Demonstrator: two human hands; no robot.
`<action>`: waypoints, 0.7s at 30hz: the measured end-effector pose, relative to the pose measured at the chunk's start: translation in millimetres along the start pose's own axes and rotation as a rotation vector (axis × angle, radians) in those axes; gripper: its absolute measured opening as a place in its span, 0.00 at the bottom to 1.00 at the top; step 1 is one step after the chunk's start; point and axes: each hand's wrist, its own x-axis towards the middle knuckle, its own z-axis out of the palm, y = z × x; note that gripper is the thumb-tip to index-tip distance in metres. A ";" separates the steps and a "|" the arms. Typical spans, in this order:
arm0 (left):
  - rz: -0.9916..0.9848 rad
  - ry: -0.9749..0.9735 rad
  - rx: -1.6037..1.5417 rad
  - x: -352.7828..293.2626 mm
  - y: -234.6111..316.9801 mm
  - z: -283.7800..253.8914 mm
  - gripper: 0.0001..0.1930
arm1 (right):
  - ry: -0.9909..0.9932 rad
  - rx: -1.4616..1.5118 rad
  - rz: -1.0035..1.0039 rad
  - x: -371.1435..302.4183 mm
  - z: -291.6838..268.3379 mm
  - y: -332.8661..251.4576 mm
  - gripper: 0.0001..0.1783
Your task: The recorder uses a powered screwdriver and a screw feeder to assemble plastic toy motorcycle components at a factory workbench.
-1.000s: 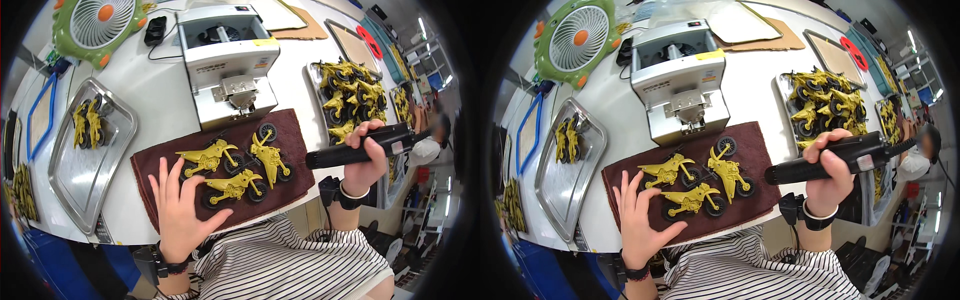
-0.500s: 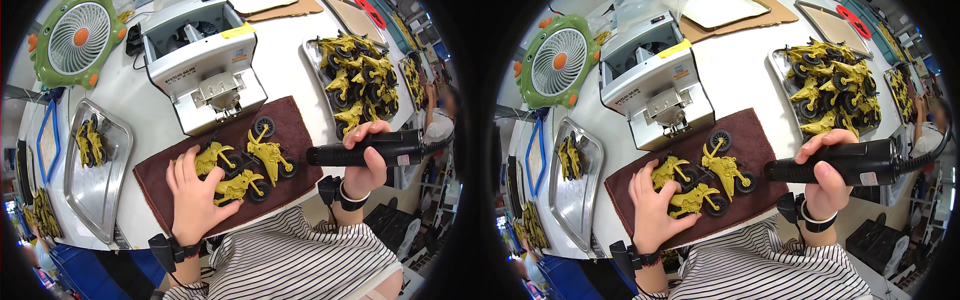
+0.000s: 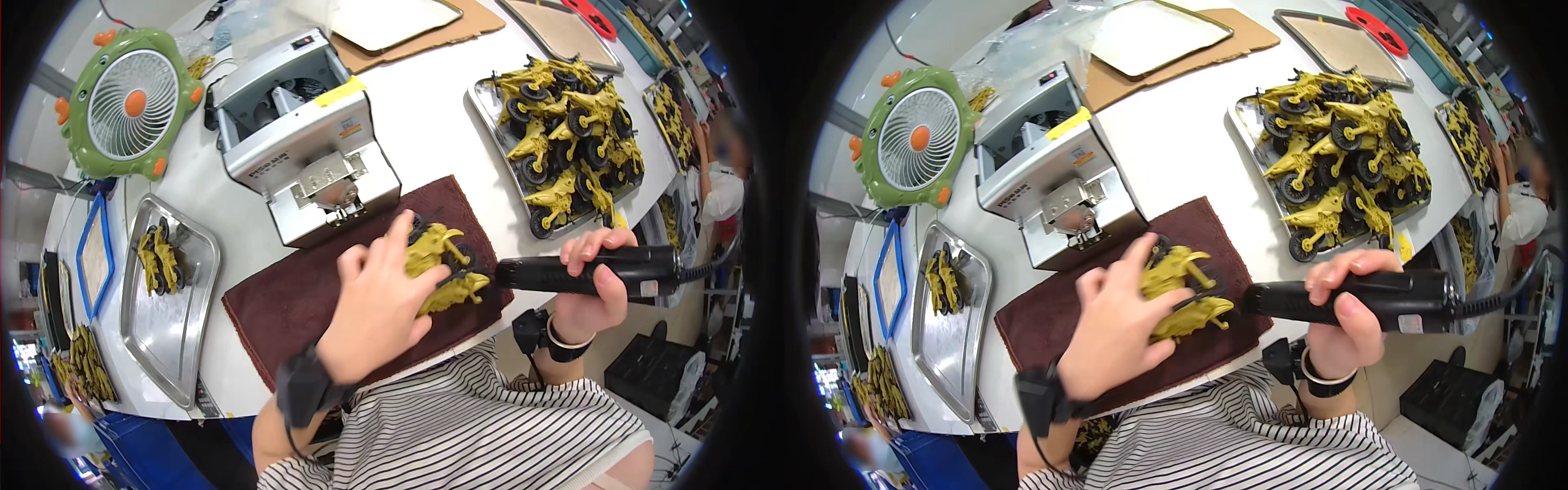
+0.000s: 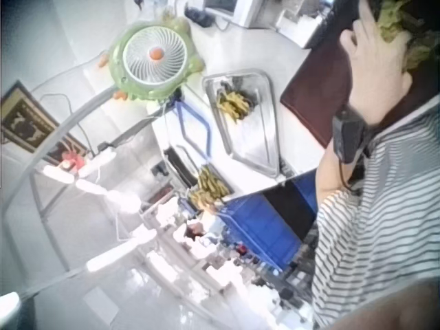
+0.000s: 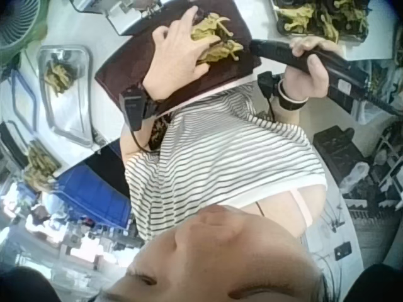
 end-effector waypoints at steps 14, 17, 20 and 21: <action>-0.018 0.092 -0.051 -67.7 -21.1 5.1 0.27 | -0.230 0.032 -0.090 -3.9 7.8 -9.1 0.19; -0.198 0.320 -0.249 -133.3 -30.8 -2.0 0.20 | -0.342 0.090 -0.070 -0.2 16.2 -1.6 0.19; -0.670 0.708 -0.622 -222.0 -10.8 -0.2 0.11 | -0.378 0.135 -0.015 -2.6 22.6 -1.1 0.19; -0.621 0.686 -0.461 -260.6 -10.2 -3.0 0.11 | -0.389 0.138 -0.001 -3.6 25.5 1.1 0.19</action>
